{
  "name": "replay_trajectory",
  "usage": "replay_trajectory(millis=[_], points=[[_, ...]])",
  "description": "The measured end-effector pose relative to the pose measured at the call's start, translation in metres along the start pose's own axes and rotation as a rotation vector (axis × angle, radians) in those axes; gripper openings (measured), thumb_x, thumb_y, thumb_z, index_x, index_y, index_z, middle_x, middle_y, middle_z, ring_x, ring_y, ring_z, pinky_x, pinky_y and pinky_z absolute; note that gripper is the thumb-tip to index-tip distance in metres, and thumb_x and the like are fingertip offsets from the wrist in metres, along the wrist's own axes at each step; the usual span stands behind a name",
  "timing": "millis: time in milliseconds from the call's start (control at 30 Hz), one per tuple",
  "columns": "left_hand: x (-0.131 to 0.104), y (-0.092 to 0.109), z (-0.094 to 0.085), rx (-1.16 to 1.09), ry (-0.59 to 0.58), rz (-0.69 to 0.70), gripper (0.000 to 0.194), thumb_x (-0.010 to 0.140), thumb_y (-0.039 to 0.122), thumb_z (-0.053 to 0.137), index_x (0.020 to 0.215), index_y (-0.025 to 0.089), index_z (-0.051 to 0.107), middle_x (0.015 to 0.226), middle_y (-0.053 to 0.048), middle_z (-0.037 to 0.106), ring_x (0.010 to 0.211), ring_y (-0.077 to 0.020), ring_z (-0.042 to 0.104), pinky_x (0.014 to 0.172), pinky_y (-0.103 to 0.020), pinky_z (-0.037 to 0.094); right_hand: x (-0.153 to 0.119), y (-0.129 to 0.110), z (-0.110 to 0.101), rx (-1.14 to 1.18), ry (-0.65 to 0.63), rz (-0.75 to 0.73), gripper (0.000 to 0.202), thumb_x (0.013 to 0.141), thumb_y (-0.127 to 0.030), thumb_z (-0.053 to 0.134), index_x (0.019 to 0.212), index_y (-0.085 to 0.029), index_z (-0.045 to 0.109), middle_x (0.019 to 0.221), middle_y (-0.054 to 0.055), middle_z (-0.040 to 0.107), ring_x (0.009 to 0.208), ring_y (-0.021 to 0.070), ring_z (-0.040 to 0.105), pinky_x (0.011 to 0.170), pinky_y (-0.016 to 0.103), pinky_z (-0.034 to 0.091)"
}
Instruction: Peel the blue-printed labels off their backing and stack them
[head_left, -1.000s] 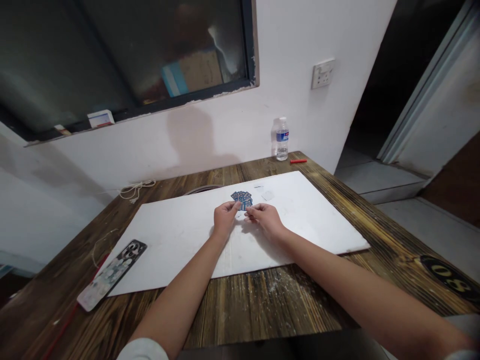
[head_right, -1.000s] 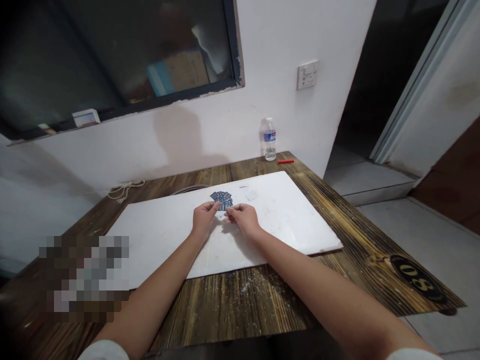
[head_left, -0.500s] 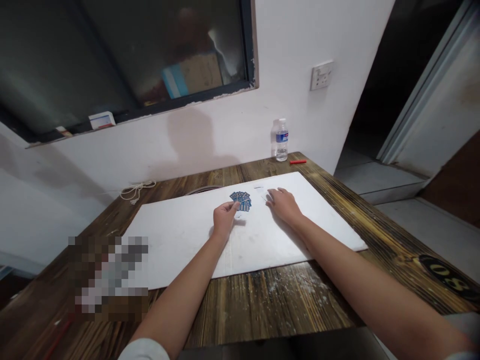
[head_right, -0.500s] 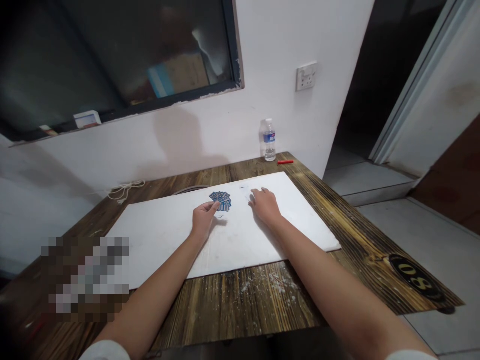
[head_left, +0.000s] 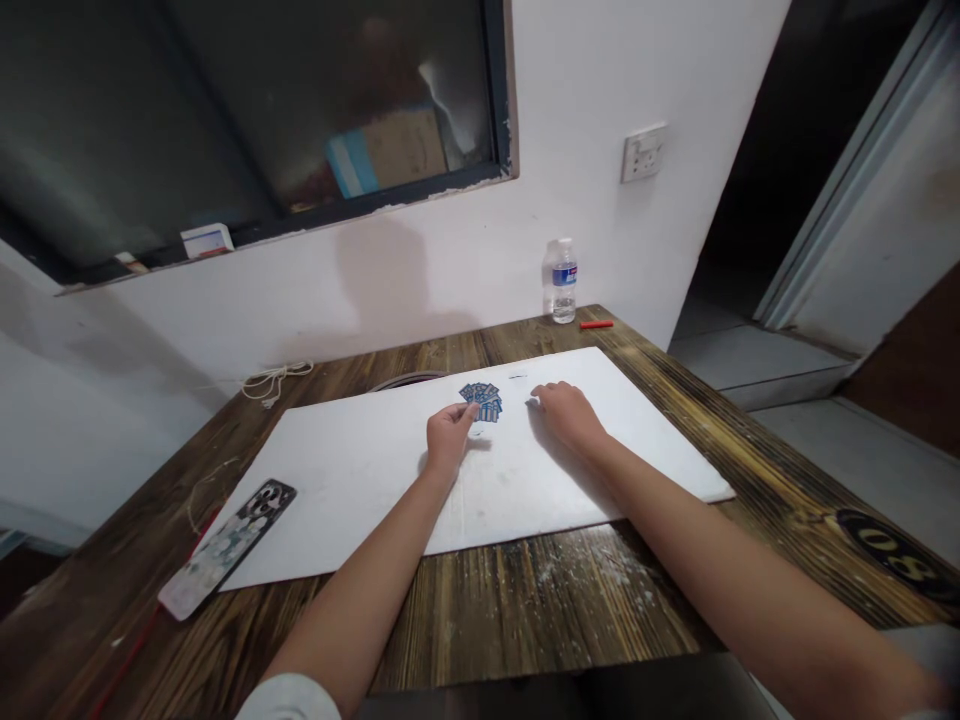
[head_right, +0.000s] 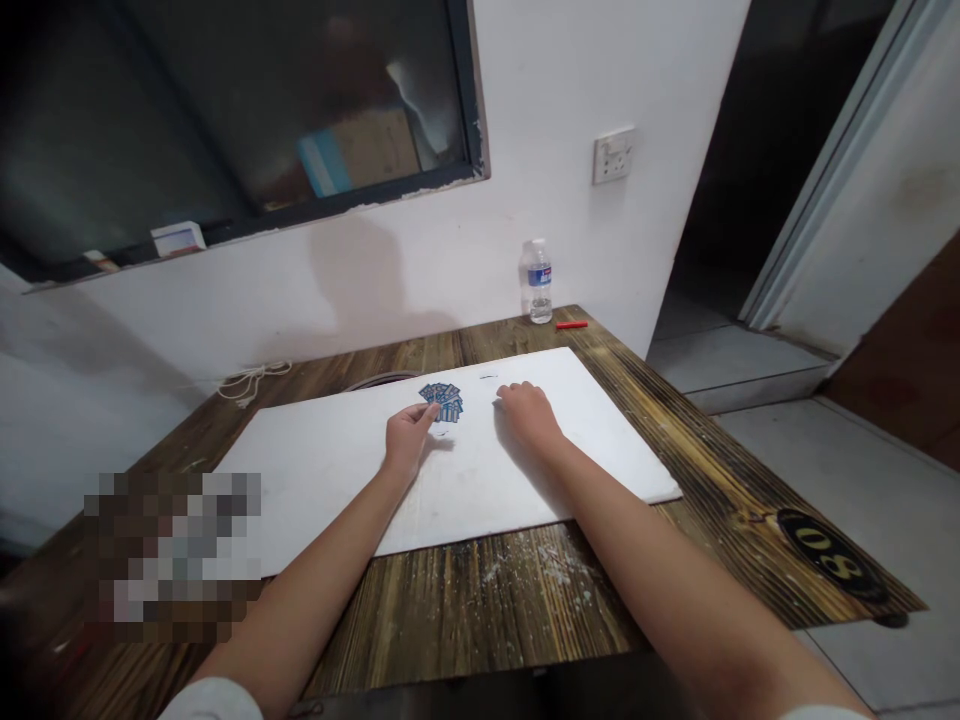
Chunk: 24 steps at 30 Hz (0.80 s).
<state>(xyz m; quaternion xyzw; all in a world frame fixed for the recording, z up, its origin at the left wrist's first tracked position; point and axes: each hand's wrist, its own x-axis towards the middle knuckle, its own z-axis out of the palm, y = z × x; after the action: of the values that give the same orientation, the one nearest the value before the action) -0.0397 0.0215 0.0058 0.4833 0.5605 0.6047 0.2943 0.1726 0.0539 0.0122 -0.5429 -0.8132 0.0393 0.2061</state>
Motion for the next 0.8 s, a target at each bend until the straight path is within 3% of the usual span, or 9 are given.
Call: replay_trajectory(millis=[167, 233, 333, 433, 567, 667, 800], points=[[0.001, -0.002, 0.0, 0.006, 0.0, 0.01, 0.038, 0.064, 0.047, 0.076, 0.077, 0.012, 0.075, 0.072, -0.005, 0.071, 0.069, -0.0176, 0.065, 0.071, -0.032, 0.055, 0.002, 0.003, 0.009, 0.36, 0.111, 0.09, 0.039, 0.079, -0.007, 0.055, 0.116, -0.017, 0.063, 0.09, 0.005, 0.071, 0.086, 0.0194, 0.061, 0.074, 0.027, 0.042], [0.002, -0.003, 0.0, 0.011, 0.007, 0.006, 0.037, 0.065, 0.046, 0.075, 0.078, 0.011, 0.075, 0.071, -0.005, 0.071, 0.068, -0.0165, 0.064, 0.068, -0.03, 0.054, 0.003, 0.001, 0.009, 0.444, 0.13, 0.071, 0.03, 0.079, -0.01, 0.058, 0.107, -0.018, 0.067, 0.088, 0.004, 0.072, 0.081, 0.0181, 0.062, 0.074, 0.027, 0.044], [0.002, -0.003, -0.001, 0.017, 0.017, -0.001, 0.036, 0.067, 0.046, 0.074, 0.077, 0.012, 0.075, 0.069, -0.004, 0.069, 0.065, -0.015, 0.063, 0.065, -0.028, 0.053, 0.004, -0.004, 0.007, 0.393, 0.195, -0.013, 0.017, 0.084, -0.015, 0.056, 0.089, -0.018, 0.071, 0.093, 0.006, 0.073, 0.087, 0.0205, 0.06, 0.082, 0.031, 0.044], [0.002, -0.001, -0.002, 0.036, 0.019, 0.009, 0.034, 0.068, 0.046, 0.072, 0.074, 0.012, 0.074, 0.066, -0.003, 0.067, 0.063, -0.0139, 0.061, 0.064, -0.027, 0.052, 0.002, -0.005, 0.008, 0.259, 0.262, -0.03, 0.024, 0.087, -0.019, 0.053, 0.106, -0.016, 0.068, 0.111, 0.009, 0.069, 0.106, 0.026, 0.055, 0.092, 0.037, 0.04], [0.001, 0.001, -0.002, 0.043, 0.024, 0.007, 0.036, 0.066, 0.046, 0.073, 0.075, 0.012, 0.074, 0.065, -0.003, 0.067, 0.063, -0.0148, 0.06, 0.064, -0.029, 0.052, -0.001, -0.003, 0.018, 0.08, 0.133, -0.042, 0.043, 0.09, -0.022, 0.048, 0.133, -0.014, 0.051, 0.137, 0.013, 0.055, 0.13, 0.03, 0.039, 0.103, 0.044, 0.028], [0.001, 0.001, -0.002, 0.041, 0.025, 0.009, 0.036, 0.066, 0.047, 0.073, 0.075, 0.012, 0.074, 0.065, -0.003, 0.067, 0.063, -0.015, 0.06, 0.064, -0.03, 0.052, 0.0, -0.003, 0.019, -0.009, -0.007, -0.06, 0.035, 0.094, -0.021, 0.042, 0.125, -0.016, 0.057, 0.125, 0.013, 0.063, 0.122, 0.0283, 0.047, 0.099, 0.043, 0.03], [0.002, 0.0, -0.002, 0.049, 0.027, 0.005, 0.035, 0.066, 0.046, 0.073, 0.075, 0.012, 0.074, 0.065, -0.003, 0.067, 0.062, -0.0143, 0.06, 0.064, -0.029, 0.052, 0.0, -0.011, 0.012, -0.126, -0.018, -0.124, 0.029, 0.093, -0.014, 0.039, 0.104, -0.016, 0.066, 0.103, 0.012, 0.069, 0.101, 0.0265, 0.055, 0.085, 0.037, 0.034]])
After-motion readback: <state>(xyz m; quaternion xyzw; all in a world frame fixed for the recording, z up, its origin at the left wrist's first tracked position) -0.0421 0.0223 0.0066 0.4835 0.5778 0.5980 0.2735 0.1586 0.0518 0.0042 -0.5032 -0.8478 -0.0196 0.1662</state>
